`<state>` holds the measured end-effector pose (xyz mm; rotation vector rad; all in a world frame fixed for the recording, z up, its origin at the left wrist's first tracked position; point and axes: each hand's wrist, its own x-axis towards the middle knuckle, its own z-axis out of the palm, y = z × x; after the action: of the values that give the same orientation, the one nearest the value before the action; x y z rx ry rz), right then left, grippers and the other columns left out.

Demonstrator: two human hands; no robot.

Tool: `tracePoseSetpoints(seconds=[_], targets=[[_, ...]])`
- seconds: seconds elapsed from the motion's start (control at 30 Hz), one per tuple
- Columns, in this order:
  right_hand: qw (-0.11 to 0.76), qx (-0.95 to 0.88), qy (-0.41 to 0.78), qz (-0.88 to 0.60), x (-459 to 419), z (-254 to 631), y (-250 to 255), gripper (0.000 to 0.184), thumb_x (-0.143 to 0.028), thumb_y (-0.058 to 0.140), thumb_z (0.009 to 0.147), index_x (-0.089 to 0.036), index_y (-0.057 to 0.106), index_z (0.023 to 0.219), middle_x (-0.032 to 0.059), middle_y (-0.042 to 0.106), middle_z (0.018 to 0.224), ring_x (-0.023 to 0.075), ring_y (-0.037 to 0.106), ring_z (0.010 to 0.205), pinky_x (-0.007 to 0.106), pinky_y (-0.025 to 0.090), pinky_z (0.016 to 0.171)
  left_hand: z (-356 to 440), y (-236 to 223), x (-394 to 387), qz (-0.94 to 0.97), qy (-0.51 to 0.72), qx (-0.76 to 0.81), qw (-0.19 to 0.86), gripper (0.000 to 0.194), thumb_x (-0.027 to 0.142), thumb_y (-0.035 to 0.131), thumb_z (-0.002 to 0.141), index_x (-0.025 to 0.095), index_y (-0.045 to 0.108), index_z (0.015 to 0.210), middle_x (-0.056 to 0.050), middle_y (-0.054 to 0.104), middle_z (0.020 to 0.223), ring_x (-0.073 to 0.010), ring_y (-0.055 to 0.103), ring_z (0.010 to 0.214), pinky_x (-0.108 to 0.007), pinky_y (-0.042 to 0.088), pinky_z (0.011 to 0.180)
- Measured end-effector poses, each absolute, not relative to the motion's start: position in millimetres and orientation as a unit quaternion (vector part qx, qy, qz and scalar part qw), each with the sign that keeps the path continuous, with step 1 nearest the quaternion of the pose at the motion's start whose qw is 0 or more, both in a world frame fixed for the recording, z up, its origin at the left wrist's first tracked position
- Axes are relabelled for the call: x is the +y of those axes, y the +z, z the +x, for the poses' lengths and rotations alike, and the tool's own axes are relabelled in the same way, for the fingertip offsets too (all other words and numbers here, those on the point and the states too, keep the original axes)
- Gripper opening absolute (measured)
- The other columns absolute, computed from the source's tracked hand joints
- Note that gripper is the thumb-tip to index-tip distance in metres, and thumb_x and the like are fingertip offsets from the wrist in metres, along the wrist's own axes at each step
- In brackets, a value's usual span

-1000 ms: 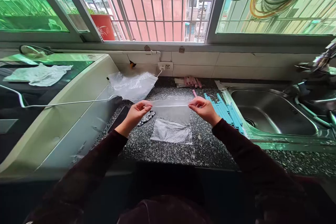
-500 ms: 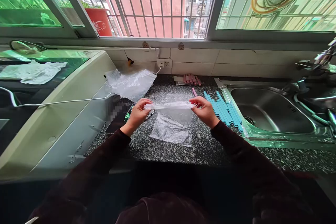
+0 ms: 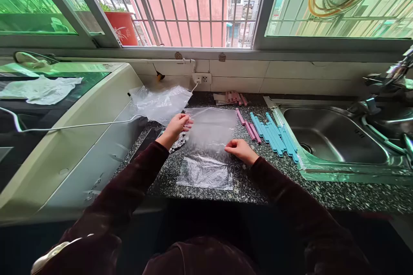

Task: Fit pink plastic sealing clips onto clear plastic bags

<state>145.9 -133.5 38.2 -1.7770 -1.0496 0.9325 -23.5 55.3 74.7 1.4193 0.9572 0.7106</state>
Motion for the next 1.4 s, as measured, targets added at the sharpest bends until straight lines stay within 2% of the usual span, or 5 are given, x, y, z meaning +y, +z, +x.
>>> tracePoseSetpoints(seconds=[0.37,0.57,1.0,1.17,1.4], targets=[[0.466,-0.434,0.367,-0.678,-146.2,150.2,31.6,0.039,-0.052,0.067,0.057,-0.015,0.057,0.062,-0.0022,0.050,0.059,0.0095,0.041,0.057,0.025,0.032,0.057,-61.0,26.0,10.9,0.744,0.233,0.407,0.477,0.058,0.021,0.059,0.068,0.012,0.043,0.123,-0.004,0.061,0.080,-0.0158,0.057,0.070,-0.030,0.044,0.071],[0.500,-0.436,0.378,-0.646,-151.2,154.6,40.6,0.040,-0.052,0.071,0.054,-0.015,0.057,0.062,-0.0016,0.053,0.063,0.0105,0.044,0.062,0.026,0.036,0.062,-45.4,25.0,9.1,0.754,0.242,0.422,0.441,0.043,0.014,0.057,0.067,0.014,0.052,0.111,-0.001,0.059,0.072,-0.0147,0.056,0.063,-0.028,0.044,0.066],[0.569,-0.476,0.311,-0.594,-155.3,149.3,114.3,0.037,-0.053,0.073,0.055,-0.021,0.056,0.061,0.0022,0.062,0.074,0.0152,0.056,0.074,0.031,0.046,0.071,-23.3,36.5,-14.2,0.545,0.119,0.388,0.734,0.024,0.037,0.055,0.079,0.013,0.053,0.078,-0.003,0.061,0.063,-0.0072,0.051,0.044,-0.018,0.034,0.039],[0.570,-0.470,0.292,-0.607,-157.8,145.5,122.3,0.039,-0.056,0.073,0.054,-0.021,0.057,0.061,0.0032,0.063,0.075,0.0162,0.056,0.072,0.030,0.045,0.065,-12.4,39.4,-23.5,0.476,0.123,0.319,0.810,0.044,0.056,0.055,0.072,0.012,0.061,0.073,-0.006,0.064,0.068,-0.0089,0.053,0.050,-0.019,0.036,0.042],[0.564,-0.432,0.294,-0.639,-163.9,157.4,106.5,0.038,-0.053,0.073,0.054,-0.019,0.059,0.062,0.0014,0.061,0.068,0.0127,0.051,0.063,0.027,0.042,0.060,-24.9,52.1,-19.1,0.516,0.277,0.288,0.757,0.031,0.037,0.075,0.050,0.012,0.058,0.059,0.001,0.057,0.055,-0.0042,0.042,0.045,-0.019,0.031,0.047]])
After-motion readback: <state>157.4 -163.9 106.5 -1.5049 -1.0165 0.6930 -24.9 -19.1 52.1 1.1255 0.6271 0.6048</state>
